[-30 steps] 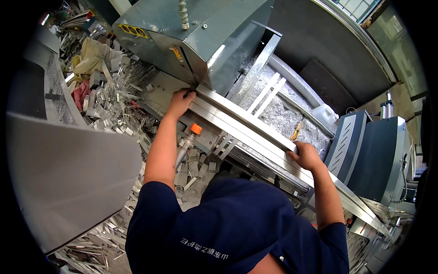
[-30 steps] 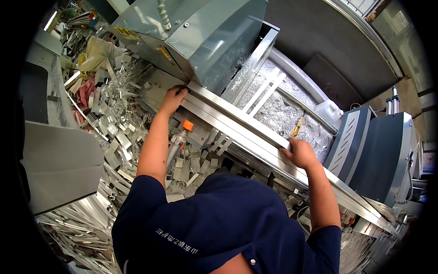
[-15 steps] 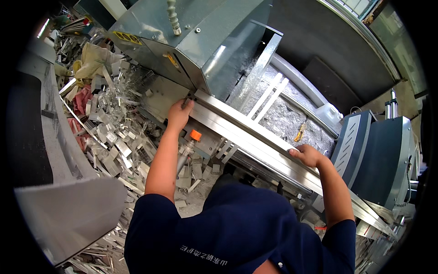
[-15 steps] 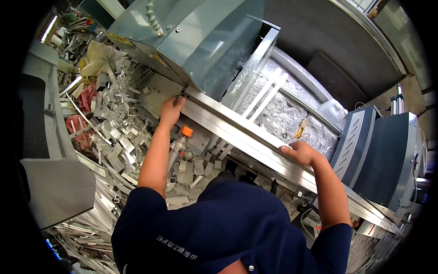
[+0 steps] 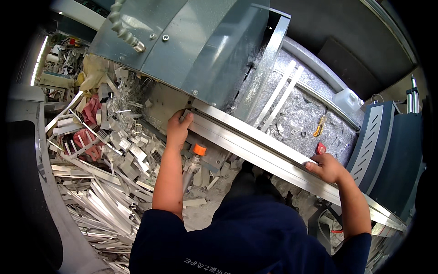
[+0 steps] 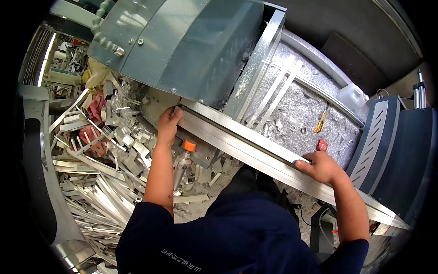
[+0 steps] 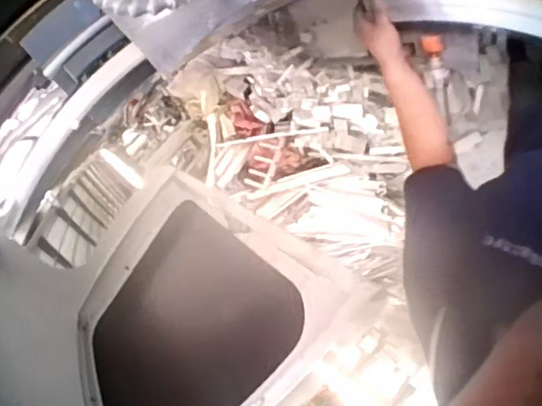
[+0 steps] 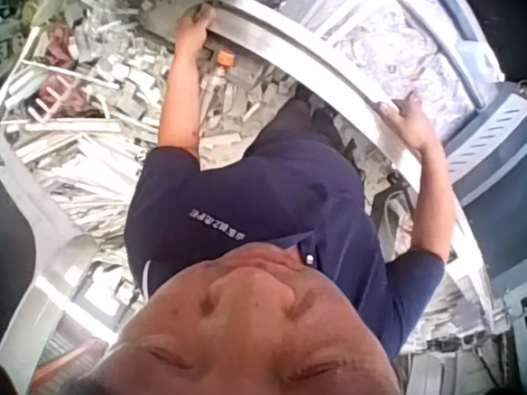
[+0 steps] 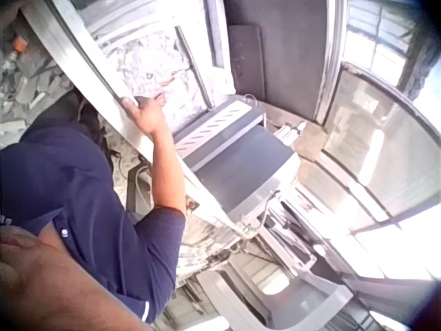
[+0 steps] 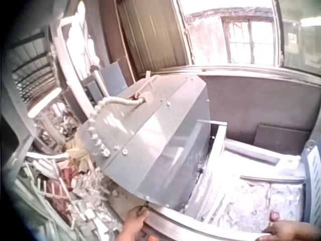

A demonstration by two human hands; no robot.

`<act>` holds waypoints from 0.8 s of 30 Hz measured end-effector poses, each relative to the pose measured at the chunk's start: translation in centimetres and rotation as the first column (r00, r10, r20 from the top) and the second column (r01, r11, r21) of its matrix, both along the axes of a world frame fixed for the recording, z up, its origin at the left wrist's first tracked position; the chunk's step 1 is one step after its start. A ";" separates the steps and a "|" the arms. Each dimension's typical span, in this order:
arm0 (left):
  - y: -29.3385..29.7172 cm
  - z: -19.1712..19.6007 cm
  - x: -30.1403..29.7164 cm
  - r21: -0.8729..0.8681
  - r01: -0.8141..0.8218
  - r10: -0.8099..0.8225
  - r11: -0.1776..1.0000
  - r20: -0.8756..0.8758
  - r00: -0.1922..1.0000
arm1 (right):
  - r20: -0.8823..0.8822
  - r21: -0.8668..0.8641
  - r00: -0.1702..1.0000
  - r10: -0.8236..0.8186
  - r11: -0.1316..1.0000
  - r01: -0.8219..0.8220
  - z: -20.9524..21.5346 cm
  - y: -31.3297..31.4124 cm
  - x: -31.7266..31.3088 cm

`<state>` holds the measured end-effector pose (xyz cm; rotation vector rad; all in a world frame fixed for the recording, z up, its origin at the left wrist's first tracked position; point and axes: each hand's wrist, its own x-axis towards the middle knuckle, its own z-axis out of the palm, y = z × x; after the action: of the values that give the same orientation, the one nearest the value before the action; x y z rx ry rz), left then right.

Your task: The person repeatedly loads long aluminum profiles into a cutting machine, operates the controls to cut them, and removes the cut pieces. The person stacks the cut pieces on the machine table and continues the cycle with additional profiles.

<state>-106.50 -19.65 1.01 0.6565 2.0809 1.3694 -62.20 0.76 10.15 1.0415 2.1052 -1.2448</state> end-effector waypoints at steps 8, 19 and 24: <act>0.4 0.3 0.4 0.106 0.010 -0.008 0.994 -0.020 1.000 | -0.001 0.000 1.000 0.019 1.000 -0.019 0.3 0.2 -0.9; 0.4 0.8 0.9 0.075 -0.005 0.009 0.997 -0.062 0.998 | -0.025 -0.003 1.000 0.012 1.000 -0.012 0.1 0.0 -2.1; 0.5 0.7 1.0 0.078 0.012 -0.005 0.997 -0.080 0.997 | -0.038 0.002 0.999 0.023 1.000 -0.023 0.0 0.0 -2.0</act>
<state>-105.49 -19.16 1.66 0.7629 2.0921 1.4477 -64.18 0.80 10.16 0.9991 2.1408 -1.2617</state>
